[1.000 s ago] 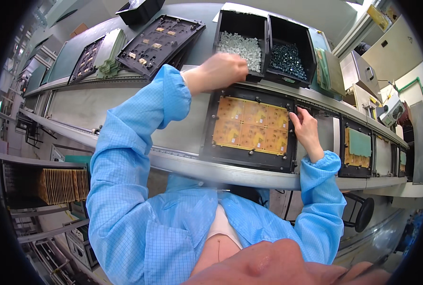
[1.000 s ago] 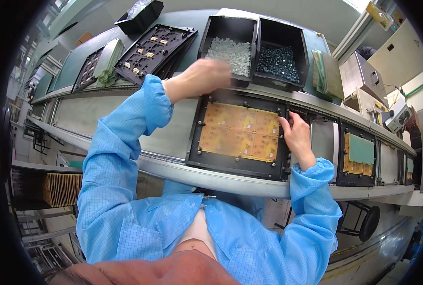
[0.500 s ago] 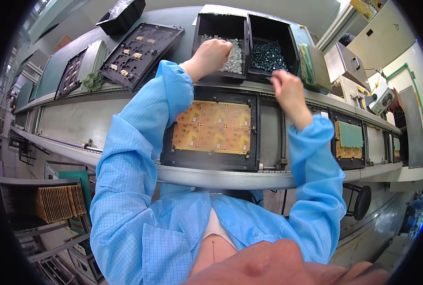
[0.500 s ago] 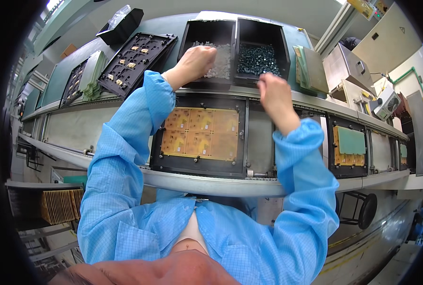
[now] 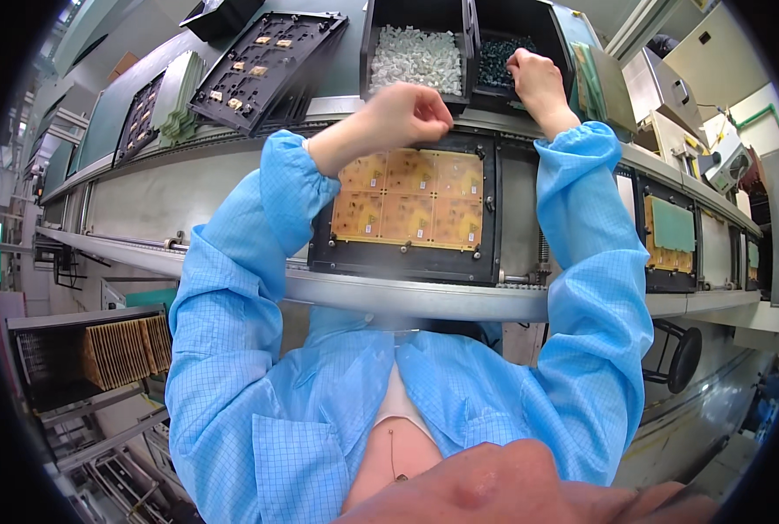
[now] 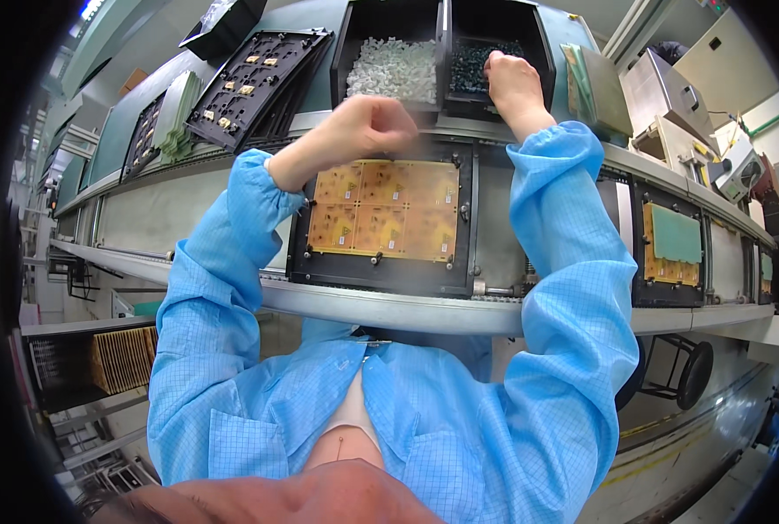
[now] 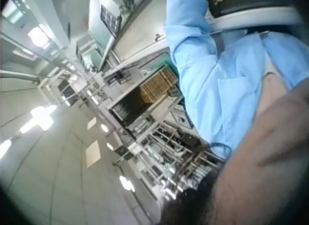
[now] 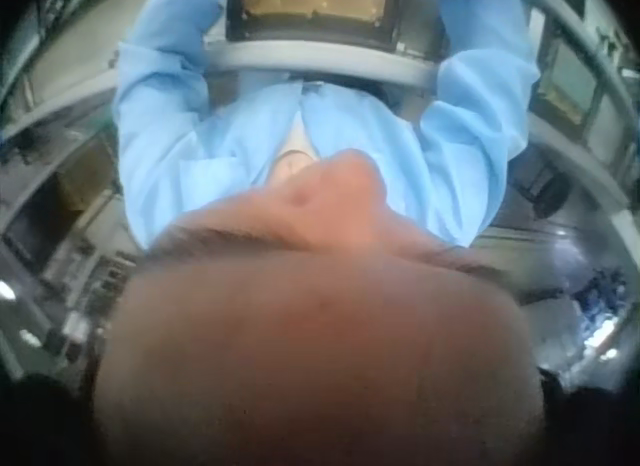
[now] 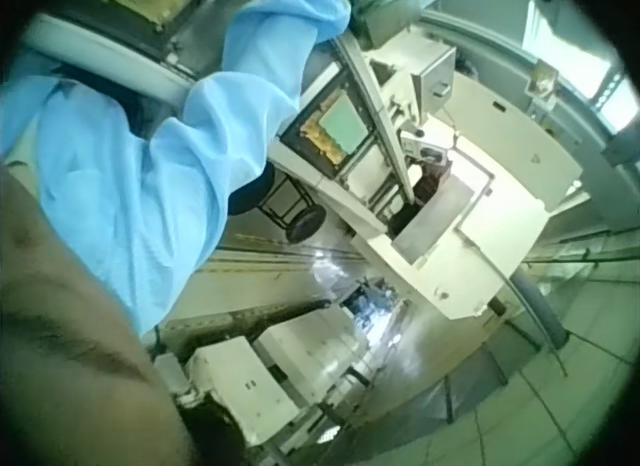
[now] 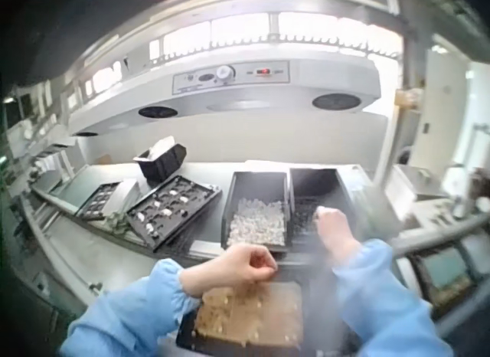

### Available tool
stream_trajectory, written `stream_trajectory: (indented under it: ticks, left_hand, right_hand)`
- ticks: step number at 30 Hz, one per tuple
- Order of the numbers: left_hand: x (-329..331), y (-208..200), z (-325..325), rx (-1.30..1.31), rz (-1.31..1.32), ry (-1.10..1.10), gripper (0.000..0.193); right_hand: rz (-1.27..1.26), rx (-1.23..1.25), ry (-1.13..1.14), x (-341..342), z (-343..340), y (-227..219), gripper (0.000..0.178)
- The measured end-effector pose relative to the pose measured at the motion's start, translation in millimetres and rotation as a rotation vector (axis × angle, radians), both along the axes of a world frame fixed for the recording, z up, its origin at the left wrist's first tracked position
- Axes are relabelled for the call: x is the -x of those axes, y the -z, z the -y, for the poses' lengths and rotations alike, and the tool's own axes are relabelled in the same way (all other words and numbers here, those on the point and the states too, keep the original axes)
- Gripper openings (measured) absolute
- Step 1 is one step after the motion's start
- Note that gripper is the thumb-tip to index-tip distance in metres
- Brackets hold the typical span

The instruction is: Assembling components onto printed circuit boards at an electronics manufacturing station.

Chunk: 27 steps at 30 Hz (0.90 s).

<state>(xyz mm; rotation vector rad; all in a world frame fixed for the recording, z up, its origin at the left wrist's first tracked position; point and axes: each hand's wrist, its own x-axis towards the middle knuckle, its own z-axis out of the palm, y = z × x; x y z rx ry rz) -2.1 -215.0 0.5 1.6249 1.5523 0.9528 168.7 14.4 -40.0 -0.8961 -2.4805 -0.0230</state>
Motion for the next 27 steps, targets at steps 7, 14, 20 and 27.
stream_trajectory:
  ticks: [7,14,20,27]
  left_hand:
    - [-20,5,19,0.319,0.413,0.109,0.024]
    - [-14,13,18,0.428,0.543,0.023,0.023]
    - [-9,14,18,0.141,0.008,-0.066,0.016]
    - [-15,22,20,-0.161,-0.453,-0.013,0.029]
  right_hand:
    - [-0.413,0.528,-0.318,-42,109,-21,0.015]
    - [-0.434,0.848,-0.250,-73,173,-5,0.015]
    - [-0.614,1.070,-0.237,-74,168,18,0.017]
    - [-0.617,1.076,-0.234,-70,172,13,0.018]
